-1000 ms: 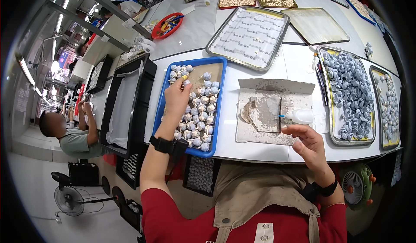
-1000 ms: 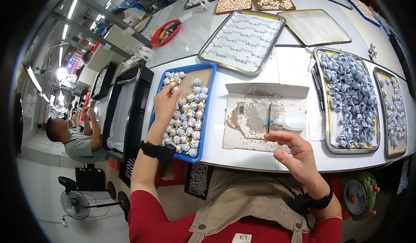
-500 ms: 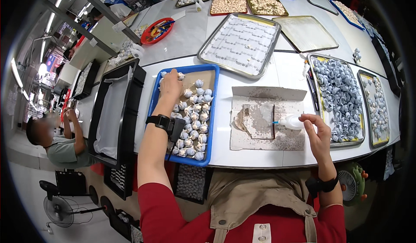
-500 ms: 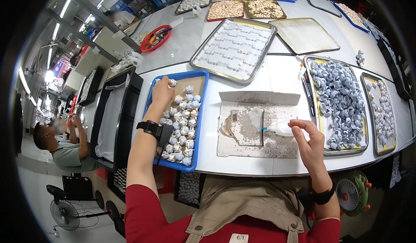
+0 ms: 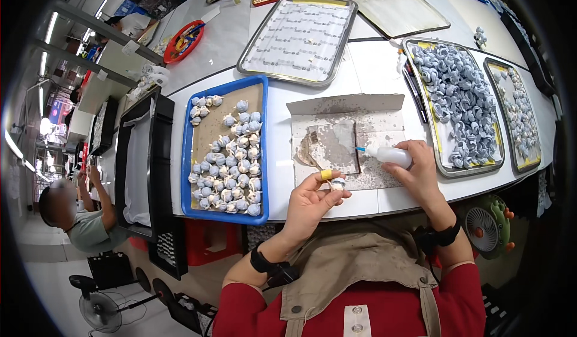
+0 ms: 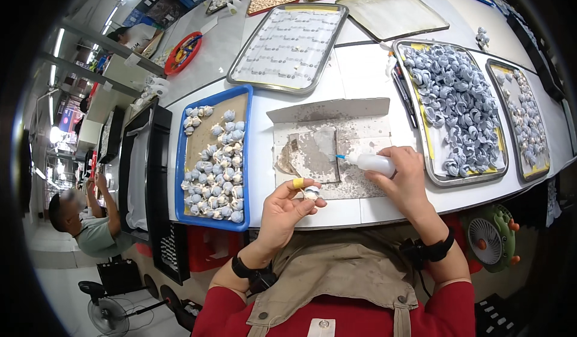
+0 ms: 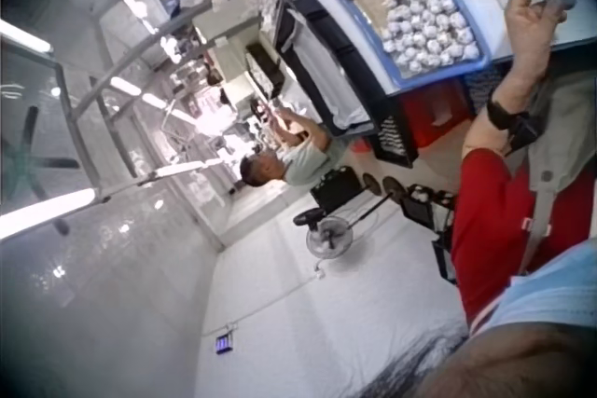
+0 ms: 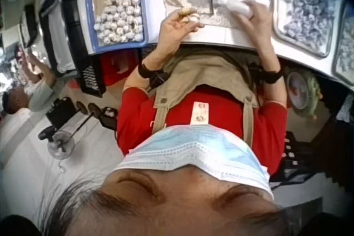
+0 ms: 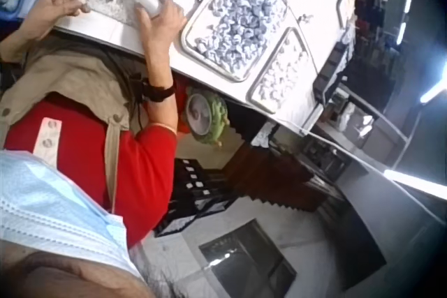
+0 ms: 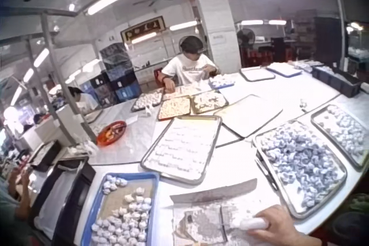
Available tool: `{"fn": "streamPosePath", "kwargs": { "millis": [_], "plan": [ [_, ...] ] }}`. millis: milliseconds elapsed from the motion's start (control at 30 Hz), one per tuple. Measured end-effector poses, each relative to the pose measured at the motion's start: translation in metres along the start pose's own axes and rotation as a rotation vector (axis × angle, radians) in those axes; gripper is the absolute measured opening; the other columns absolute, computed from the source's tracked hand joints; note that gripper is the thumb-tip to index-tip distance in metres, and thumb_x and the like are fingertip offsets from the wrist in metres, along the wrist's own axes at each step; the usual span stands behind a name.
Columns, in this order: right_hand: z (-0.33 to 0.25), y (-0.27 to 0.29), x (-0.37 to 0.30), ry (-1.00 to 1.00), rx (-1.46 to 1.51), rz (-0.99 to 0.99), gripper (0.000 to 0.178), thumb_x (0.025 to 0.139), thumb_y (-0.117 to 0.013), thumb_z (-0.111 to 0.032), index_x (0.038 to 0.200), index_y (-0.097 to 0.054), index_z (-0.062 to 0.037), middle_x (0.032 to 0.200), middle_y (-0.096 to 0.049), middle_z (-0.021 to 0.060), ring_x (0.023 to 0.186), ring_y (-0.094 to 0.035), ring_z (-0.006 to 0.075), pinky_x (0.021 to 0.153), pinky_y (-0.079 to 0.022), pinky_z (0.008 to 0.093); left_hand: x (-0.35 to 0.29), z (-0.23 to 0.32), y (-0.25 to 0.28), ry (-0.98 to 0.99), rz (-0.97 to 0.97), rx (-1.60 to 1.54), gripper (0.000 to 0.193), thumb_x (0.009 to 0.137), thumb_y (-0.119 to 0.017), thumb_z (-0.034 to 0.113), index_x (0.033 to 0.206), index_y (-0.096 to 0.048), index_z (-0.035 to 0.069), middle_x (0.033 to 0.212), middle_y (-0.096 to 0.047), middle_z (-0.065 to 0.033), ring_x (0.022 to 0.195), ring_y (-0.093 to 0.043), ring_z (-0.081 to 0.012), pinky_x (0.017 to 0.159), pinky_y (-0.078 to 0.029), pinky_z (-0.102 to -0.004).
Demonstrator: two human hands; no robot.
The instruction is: The person repeatedly picks small white objects from a blue tray, applies a small amount of liquid from a squeeze bottle, and attaches a small blue piece to each. The finished items are placed onto a metal tray. The process is repeated continuously throughout the clip.
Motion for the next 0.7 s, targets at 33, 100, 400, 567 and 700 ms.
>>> {"fn": "streamPosePath", "kwargs": {
  "millis": [33,100,400,567,700],
  "plan": [
    [0.002,0.002,-0.004,-0.039,0.04,0.019,0.036,0.069,-0.077,-0.022,0.094,-0.061,-0.0037,0.088,-0.06,0.0089,0.083,-0.052,0.0268,0.075,-0.041,0.0369,0.002,-0.005,-0.007,0.011,0.01,-0.036,0.038,0.087,-0.061,0.004,0.122,-0.046,-0.001,0.116,-0.056,-0.0157,0.092,-0.063,-0.0189,0.074,-0.051,-0.024],
    [0.012,0.005,-0.012,-0.165,0.279,0.036,0.032,0.072,-0.075,-0.021,0.093,-0.059,-0.0018,0.085,-0.058,0.0089,0.08,-0.053,0.0247,0.072,-0.042,0.0332,0.005,-0.011,-0.016,0.05,0.025,-0.107,0.038,0.087,-0.062,0.006,0.122,-0.047,-0.002,0.115,-0.057,-0.0142,0.09,-0.063,-0.0176,0.073,-0.051,-0.0228],
    [-0.048,0.054,-0.029,0.132,0.17,0.106,0.028,0.065,-0.077,-0.025,0.077,-0.062,-0.0039,0.071,-0.055,0.0049,0.074,-0.043,0.0222,0.072,-0.034,0.0334,-0.001,-0.013,-0.022,-0.036,0.033,-0.015,0.037,0.085,-0.063,0.001,0.119,-0.049,-0.004,0.107,-0.059,-0.008,0.085,-0.059,-0.0093,0.073,-0.05,-0.0206],
    [-0.072,0.053,-0.027,0.219,0.056,0.057,0.029,0.06,-0.079,-0.021,0.075,-0.062,-0.0044,0.07,-0.052,0.0036,0.078,-0.041,0.0214,0.071,-0.036,0.0316,-0.005,-0.008,-0.021,-0.056,0.04,-0.006,0.036,0.084,-0.064,0.0,0.118,-0.051,-0.004,0.104,-0.059,-0.0061,0.085,-0.058,-0.0078,0.073,-0.049,-0.0196],
    [-0.08,0.049,-0.025,0.229,0.048,0.067,0.029,0.059,-0.08,-0.022,0.073,-0.061,-0.0053,0.069,-0.054,0.0035,0.076,-0.043,0.0218,0.071,-0.035,0.0333,-0.007,-0.007,-0.02,-0.069,0.042,-0.015,0.036,0.084,-0.064,0.0,0.118,-0.051,-0.004,0.104,-0.059,-0.0062,0.085,-0.058,-0.0079,0.073,-0.049,-0.0197]
  ]
}}
Point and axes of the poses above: each hand's wrist, its own x-axis towards the middle knuckle, its own y-axis out of the back of the hand, z = x × y, the point moved 9 cm from there along x, towards the middle knuckle
